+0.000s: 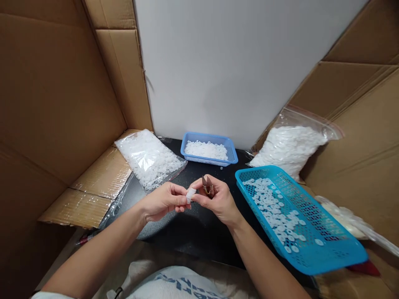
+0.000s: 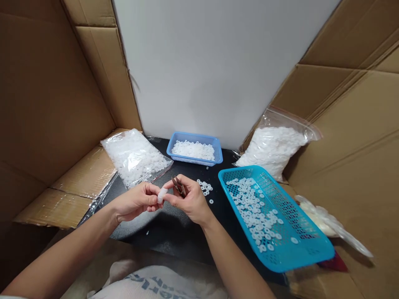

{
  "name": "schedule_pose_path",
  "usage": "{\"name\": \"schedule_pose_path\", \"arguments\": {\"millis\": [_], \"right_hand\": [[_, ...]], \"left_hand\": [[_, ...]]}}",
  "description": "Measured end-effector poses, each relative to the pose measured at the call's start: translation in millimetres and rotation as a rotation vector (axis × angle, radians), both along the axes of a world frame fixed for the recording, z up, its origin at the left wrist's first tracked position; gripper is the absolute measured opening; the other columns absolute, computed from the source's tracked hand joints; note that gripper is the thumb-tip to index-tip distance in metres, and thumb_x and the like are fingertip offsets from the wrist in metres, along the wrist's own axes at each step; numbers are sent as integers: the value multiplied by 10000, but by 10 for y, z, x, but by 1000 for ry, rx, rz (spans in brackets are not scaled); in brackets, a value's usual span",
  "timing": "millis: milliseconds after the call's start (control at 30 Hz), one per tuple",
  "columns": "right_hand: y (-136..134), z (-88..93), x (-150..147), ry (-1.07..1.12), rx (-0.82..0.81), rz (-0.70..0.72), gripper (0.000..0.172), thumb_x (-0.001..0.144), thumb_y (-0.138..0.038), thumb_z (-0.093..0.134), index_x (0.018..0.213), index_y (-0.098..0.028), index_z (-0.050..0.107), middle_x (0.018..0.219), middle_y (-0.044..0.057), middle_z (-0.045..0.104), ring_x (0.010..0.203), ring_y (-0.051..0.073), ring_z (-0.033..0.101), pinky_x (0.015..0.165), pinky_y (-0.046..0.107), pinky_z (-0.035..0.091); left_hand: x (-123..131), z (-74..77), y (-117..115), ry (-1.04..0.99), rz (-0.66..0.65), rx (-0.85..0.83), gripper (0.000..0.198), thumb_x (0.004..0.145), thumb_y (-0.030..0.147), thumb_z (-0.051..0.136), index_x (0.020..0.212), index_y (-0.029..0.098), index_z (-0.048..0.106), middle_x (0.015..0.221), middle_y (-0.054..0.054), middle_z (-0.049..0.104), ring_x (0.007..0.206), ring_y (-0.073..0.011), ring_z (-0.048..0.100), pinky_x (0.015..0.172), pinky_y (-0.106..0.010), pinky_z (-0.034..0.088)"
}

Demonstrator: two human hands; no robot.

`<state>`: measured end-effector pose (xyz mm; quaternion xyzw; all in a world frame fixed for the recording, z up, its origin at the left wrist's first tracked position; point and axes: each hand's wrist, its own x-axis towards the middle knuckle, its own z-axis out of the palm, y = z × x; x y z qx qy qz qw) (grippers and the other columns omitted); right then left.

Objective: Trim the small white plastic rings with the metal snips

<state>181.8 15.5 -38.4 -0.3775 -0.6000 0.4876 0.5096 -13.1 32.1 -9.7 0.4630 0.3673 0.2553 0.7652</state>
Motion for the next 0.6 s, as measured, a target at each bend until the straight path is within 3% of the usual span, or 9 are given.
{"name": "schedule_pose_path", "arguments": {"millis": [100, 267, 400, 500, 600], "right_hand": [[-70, 64, 33, 22, 18, -6, 429, 733, -597, 872, 892, -226, 727, 680, -31, 554, 537, 104, 370, 478, 253, 308], [-201, 113, 39, -11, 62, -27, 504, 648, -492, 965, 996, -245, 699, 777, -23, 610, 507, 80, 346, 445, 245, 275], [-277, 95, -9, 2, 50, -75, 445, 716, -479, 921, 1010, -258, 670, 801, -2, 651, 531, 109, 489, 429, 232, 356], [-305, 85, -28, 25, 54, -121, 419, 734, -447, 908, 1018, -262, 663, 831, 13, 695, 637, 153, 635, 494, 238, 496], [-311, 101, -21, -26, 88, -179, 389, 749, -434, 896, 1018, -260, 675, 884, 33, 730, 717, 178, 689, 539, 248, 558]], "left_hand": [[65, 22, -53, -56, 13, -56, 458, 522, 498, 1001, 654, 117, 784, 630, -37, 671, 538, -79, 470, 520, -233, 318], [125, 73, -154, -124, 66, -133, 442, 537, 469, 1009, 736, 126, 814, 824, -73, 750, 678, -116, 586, 686, -254, 459], [187, 117, -229, -167, 79, -157, 424, 582, 473, 993, 799, 142, 843, 847, -89, 775, 794, -165, 659, 787, -273, 488], [239, 158, -280, -221, 61, -159, 447, 653, 498, 955, 888, 131, 855, 910, -125, 801, 827, -184, 681, 822, -281, 495], [288, 188, -327, -274, 69, -138, 460, 739, 545, 886, 907, 117, 853, 933, -149, 811, 881, -211, 708, 869, -296, 504]]}}
